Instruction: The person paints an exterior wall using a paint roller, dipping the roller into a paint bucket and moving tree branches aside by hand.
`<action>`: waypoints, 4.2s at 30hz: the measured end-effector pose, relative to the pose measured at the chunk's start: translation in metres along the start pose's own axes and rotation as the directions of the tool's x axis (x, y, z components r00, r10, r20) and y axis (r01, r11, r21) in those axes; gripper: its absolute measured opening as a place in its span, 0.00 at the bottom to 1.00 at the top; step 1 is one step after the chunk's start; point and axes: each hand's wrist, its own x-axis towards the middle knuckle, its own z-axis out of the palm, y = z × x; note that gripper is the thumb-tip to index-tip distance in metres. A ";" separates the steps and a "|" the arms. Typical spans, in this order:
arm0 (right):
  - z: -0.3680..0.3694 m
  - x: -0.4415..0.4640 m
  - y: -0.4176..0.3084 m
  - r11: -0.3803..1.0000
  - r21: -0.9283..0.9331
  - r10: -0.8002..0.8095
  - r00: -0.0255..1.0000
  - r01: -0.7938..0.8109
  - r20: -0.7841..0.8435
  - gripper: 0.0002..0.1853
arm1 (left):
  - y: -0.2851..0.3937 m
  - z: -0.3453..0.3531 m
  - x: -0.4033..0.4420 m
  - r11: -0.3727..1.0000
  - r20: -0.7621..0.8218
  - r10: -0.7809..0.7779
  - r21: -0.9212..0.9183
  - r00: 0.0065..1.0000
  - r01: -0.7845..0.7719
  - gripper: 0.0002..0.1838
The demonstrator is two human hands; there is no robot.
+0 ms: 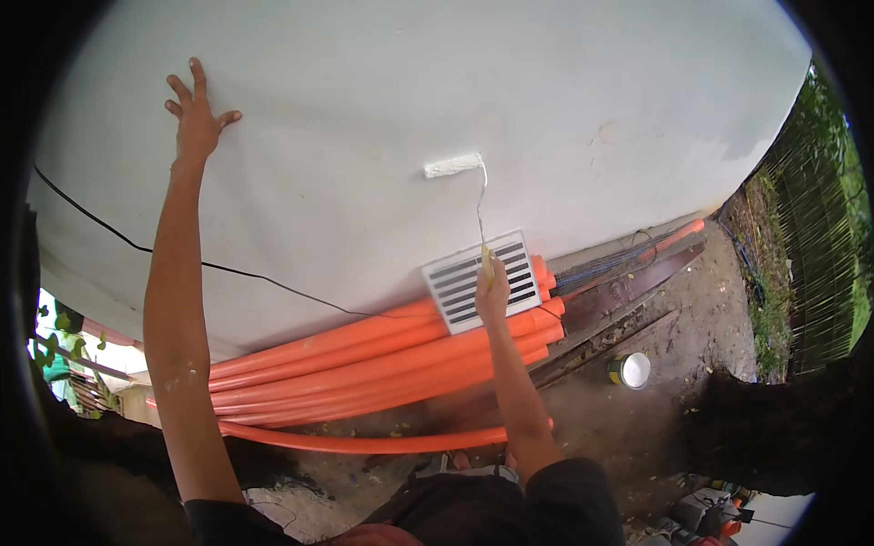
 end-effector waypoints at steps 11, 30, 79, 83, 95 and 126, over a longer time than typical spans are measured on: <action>-0.008 0.122 -0.145 0.973 0.200 -0.097 0.991 0.113 -0.091 0.21 | 0.012 -0.012 0.000 0.998 0.074 -0.049 0.034 0.996 0.046 0.70; -0.025 0.095 -0.072 0.974 0.104 -0.186 0.975 0.199 -0.122 0.20 | 0.020 -0.022 -0.001 0.993 0.108 -0.113 -0.030 0.988 0.117 0.73; -0.080 0.148 -0.088 0.982 0.055 -0.174 0.981 0.179 -0.088 0.21 | 0.073 0.014 0.000 0.988 -0.024 0.143 0.065 0.989 -0.141 0.69; -0.077 0.094 -0.006 0.996 0.012 -0.092 0.995 0.092 -0.040 0.21 | 0.084 0.004 -0.002 0.993 0.054 0.079 0.078 0.995 -0.083 0.68; -0.072 0.056 0.056 0.997 0.061 -0.050 0.998 0.052 -0.027 0.21 | 0.066 0.022 0.005 0.983 -0.054 0.149 0.112 0.987 -0.142 0.68; -0.052 0.358 -0.572 0.862 0.020 -0.491 0.843 0.507 -0.219 0.19 | 0.095 -0.020 -0.008 0.968 0.230 -0.054 0.251 0.972 -0.005 0.70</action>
